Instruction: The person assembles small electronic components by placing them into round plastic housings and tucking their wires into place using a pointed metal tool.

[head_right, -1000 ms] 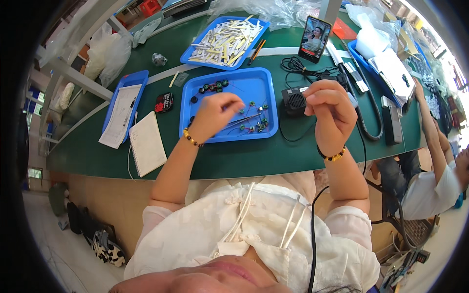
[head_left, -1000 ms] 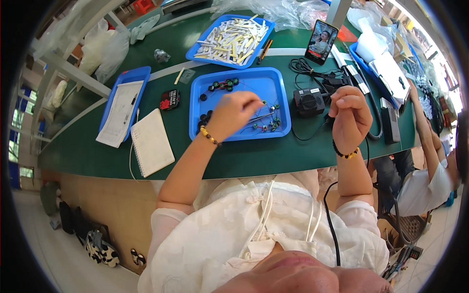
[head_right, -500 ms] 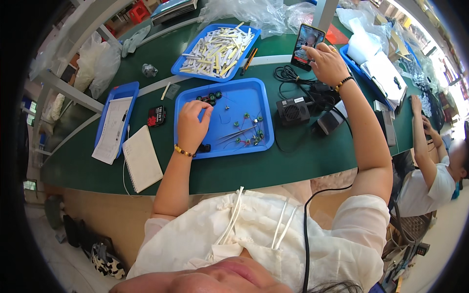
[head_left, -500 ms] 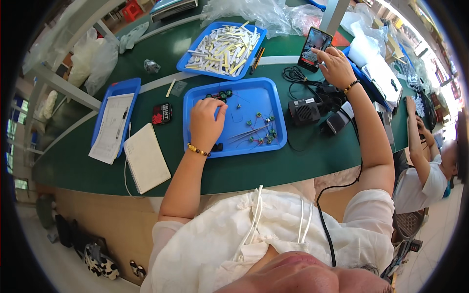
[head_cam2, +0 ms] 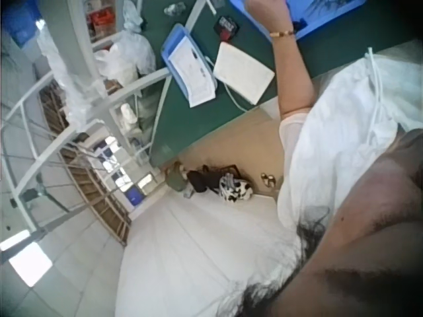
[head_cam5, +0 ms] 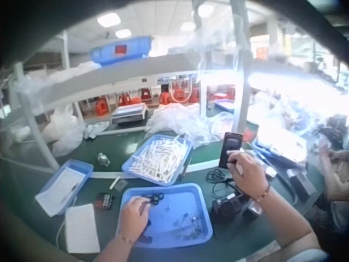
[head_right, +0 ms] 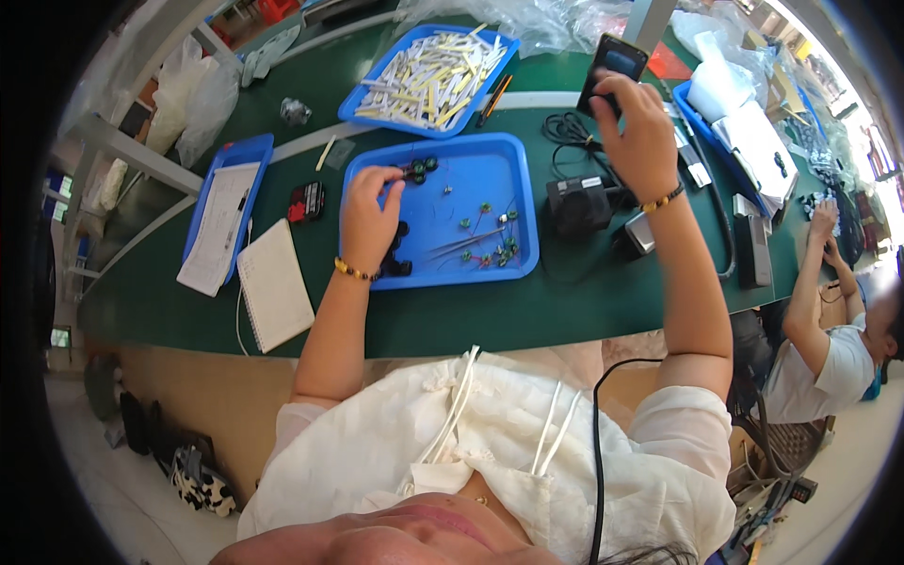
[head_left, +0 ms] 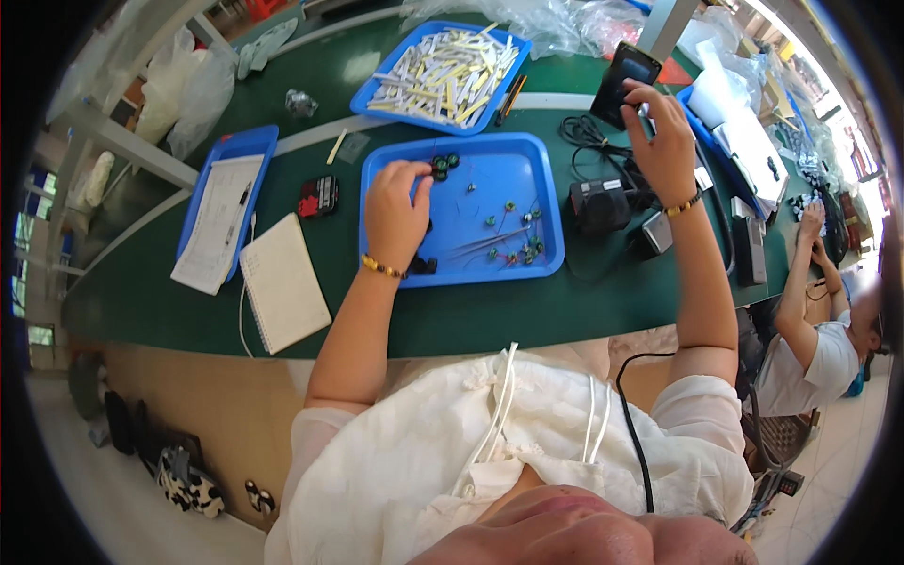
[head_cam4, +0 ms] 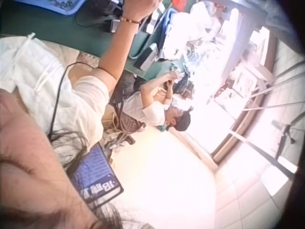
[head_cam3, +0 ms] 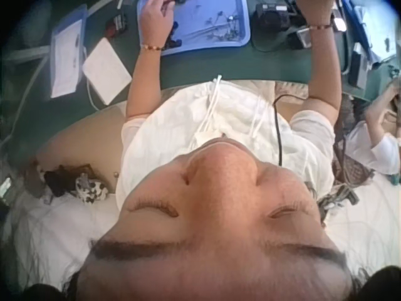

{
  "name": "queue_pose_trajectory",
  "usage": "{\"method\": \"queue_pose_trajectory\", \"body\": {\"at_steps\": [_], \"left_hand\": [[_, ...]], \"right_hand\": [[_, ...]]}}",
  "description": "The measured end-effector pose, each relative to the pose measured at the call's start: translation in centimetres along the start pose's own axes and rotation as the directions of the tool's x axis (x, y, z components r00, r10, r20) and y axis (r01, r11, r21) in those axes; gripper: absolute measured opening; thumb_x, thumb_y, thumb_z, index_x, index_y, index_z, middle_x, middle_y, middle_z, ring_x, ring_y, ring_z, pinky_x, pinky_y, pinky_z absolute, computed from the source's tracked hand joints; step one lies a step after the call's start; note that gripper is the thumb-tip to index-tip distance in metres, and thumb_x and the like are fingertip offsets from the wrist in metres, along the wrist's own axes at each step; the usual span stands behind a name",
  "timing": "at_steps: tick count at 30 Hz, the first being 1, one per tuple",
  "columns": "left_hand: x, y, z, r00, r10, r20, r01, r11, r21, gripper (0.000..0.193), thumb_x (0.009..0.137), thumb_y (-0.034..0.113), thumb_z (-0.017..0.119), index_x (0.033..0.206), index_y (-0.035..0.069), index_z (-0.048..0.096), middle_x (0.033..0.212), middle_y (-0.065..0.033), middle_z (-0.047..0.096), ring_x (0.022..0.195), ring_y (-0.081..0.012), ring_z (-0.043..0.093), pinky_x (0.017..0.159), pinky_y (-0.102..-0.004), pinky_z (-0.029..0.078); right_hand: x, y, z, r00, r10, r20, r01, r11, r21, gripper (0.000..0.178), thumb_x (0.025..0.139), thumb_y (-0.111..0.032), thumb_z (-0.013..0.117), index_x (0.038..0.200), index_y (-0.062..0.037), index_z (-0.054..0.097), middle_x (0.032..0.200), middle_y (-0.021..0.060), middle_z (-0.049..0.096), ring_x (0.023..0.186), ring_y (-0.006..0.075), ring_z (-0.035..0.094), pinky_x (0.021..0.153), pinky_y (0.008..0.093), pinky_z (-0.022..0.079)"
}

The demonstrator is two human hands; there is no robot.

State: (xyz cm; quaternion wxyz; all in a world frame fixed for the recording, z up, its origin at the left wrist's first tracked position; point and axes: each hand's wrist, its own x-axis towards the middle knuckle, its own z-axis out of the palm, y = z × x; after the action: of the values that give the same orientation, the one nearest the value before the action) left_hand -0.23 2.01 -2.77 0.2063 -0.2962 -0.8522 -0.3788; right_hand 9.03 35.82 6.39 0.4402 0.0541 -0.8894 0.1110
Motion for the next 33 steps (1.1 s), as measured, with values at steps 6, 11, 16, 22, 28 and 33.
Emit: {"method": "queue_pose_trajectory", "body": {"at_steps": [6,11,16,22,28,33], "left_hand": [[1.5,-1.3,-0.8,0.996,-0.048,-0.077,0.055,0.993,0.101,0.013,0.082,0.008,0.069,0.095,0.008,0.069,0.099,-0.0096,0.068,0.095,-0.0321,0.062,0.082,-0.0405,0.050],[1.0,-2.1,-1.0,0.996,-0.053,-0.071,0.064,0.984,0.165,0.009,0.084,0.011,0.071,0.092,0.008,0.072,0.085,-0.0055,0.065,0.080,-0.0230,0.061,0.071,-0.0344,0.050],[0.9,-2.2,-0.9,0.996,-0.041,-0.082,0.053,0.986,0.161,0.008,0.083,0.012,0.073,0.089,0.008,0.072,0.080,-0.0059,0.064,0.081,-0.0245,0.062,0.071,-0.0364,0.050],[0.8,-2.8,-1.1,0.996,-0.066,-0.067,0.079,0.974,0.210,0.012,0.081,0.012,0.073,0.093,0.010,0.072,0.089,-0.0053,0.067,0.088,-0.0268,0.062,0.077,-0.0395,0.050],[0.4,-1.9,0.7,0.985,0.070,0.158,-0.113,0.952,0.284,0.049,0.085,0.016,0.070,0.132,0.018,0.058,0.131,-0.0011,0.061,0.113,-0.0247,0.056,0.092,-0.0429,0.045],[-0.1,-1.0,2.3,0.911,0.167,0.378,-0.305,0.889,0.342,0.049,0.090,0.017,0.063,0.138,0.018,0.056,0.144,-0.0006,0.052,0.120,-0.0207,0.048,0.097,-0.0429,0.037]], "right_hand": [[-3.4,-9.8,1.3,0.840,-0.093,0.535,-0.029,0.976,0.215,0.014,0.085,-0.013,0.067,0.098,-0.0128,0.070,0.089,0.0052,0.069,0.086,0.0262,0.065,0.071,0.0376,0.053],[-6.2,-11.4,5.6,0.661,-0.147,0.736,0.067,0.988,0.138,0.013,0.081,-0.014,0.068,0.094,-0.0141,0.071,0.087,0.0042,0.065,0.092,0.0265,0.063,0.074,0.0389,0.053],[-7.5,-11.6,6.7,0.671,-0.223,0.707,0.059,0.967,0.248,0.012,0.082,-0.018,0.070,0.092,-0.0118,0.070,0.090,0.0044,0.064,0.090,0.0268,0.061,0.077,0.0393,0.051],[-7.5,-12.0,6.9,0.786,-0.236,0.572,0.093,0.959,0.268,0.008,0.087,-0.015,0.066,0.090,-0.0083,0.064,0.091,0.0057,0.062,0.093,0.0256,0.060,0.077,0.0402,0.049],[-7.3,-12.6,6.6,0.915,0.168,0.366,-0.361,0.746,0.559,0.012,0.093,-0.002,0.058,0.104,-0.0030,0.053,0.093,0.0140,0.061,0.082,0.0341,0.061,0.069,0.0399,0.050],[-7.8,-12.4,6.8,0.919,0.151,0.363,-0.358,0.704,0.613,0.014,0.094,0.000,0.057,0.107,-0.0021,0.052,0.093,0.0181,0.059,0.082,0.0377,0.061,0.071,0.0382,0.050]]}}
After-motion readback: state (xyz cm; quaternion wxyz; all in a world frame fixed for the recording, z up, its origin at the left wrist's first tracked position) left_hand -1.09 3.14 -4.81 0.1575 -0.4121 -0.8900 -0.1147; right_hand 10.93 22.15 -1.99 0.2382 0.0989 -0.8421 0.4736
